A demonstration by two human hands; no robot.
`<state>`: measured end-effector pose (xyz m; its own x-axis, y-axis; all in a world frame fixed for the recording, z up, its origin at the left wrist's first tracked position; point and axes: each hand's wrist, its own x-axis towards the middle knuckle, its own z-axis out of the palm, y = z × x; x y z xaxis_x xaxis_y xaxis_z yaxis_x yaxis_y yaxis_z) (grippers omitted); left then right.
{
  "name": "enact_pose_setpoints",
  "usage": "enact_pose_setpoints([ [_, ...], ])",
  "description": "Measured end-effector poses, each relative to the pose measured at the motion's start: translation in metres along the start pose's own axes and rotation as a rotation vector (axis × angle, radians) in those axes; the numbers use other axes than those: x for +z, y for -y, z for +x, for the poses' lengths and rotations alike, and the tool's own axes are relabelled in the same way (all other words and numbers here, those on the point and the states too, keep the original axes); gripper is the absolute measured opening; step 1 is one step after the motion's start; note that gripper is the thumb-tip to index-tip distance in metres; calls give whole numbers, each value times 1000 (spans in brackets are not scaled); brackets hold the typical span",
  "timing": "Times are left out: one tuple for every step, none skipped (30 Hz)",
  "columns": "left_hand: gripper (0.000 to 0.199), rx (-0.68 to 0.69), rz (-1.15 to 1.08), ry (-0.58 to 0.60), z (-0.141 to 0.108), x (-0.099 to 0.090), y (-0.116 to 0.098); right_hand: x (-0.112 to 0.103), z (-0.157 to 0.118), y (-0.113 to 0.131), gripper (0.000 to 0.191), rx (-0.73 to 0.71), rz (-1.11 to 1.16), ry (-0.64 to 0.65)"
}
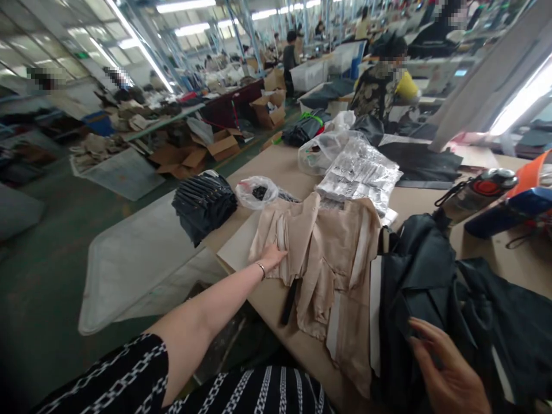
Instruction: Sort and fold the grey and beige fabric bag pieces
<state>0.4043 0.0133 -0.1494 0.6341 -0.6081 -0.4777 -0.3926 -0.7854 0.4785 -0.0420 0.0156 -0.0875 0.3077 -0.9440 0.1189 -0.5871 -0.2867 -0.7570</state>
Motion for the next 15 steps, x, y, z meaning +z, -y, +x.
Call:
enact_pose_setpoints([
  [36, -11, 8, -4, 1, 4, 0, 16, 5, 16, 30, -46, 22, 55],
  [36, -22, 17, -4, 2, 7, 0, 34, 11, 31, 26, -88, 54, 108],
  [35, -33, 24, -1, 2, 8, 0, 53, 17, 47, 24, -125, 93, 160],
  [32, -38, 31, 3, 1, 9, 0, 71, 21, 62, 22, -155, 131, 211],
  [29, -36, 37, 5, 0, 9, 0, 87, 24, 76, 21, -177, 162, 273],
  [27, -22, 40, 1, -1, 7, -1, 100, 27, 89, 20, -198, 190, 334],
  [24, 2, 43, -9, -4, 5, -3, 110, 29, 100, 20, -214, 214, 395],
  [22, 39, 46, -24, -7, 1, -6, 118, 32, 110, 20, -224, 230, 448],
  [20, 85, 48, -43, -12, -3, -10, 123, 36, 118, 21, -221, 240, 484],
  [18, 136, 51, -64, -19, -7, -15, 127, 41, 126, 22, -203, 250, 500],
  [16, 190, 55, -83, -28, -12, -21, 130, 48, 132, 23, -166, 266, 495],
  [14, 243, 56, -99, -38, -16, -27, 132, 56, 137, 24, -106, 293, 473],
  [12, 301, 62, -113, -51, -21, -33, 135, 65, 143, 27, -28, 341, 442],
  [10, 368, 77, -122, -65, -24, -39, 138, 75, 147, 32, 56, 408, 409],
  [11, 440, 102, -128, -80, -28, -44, 141, 85, 152, 38, 133, 487, 376],
])
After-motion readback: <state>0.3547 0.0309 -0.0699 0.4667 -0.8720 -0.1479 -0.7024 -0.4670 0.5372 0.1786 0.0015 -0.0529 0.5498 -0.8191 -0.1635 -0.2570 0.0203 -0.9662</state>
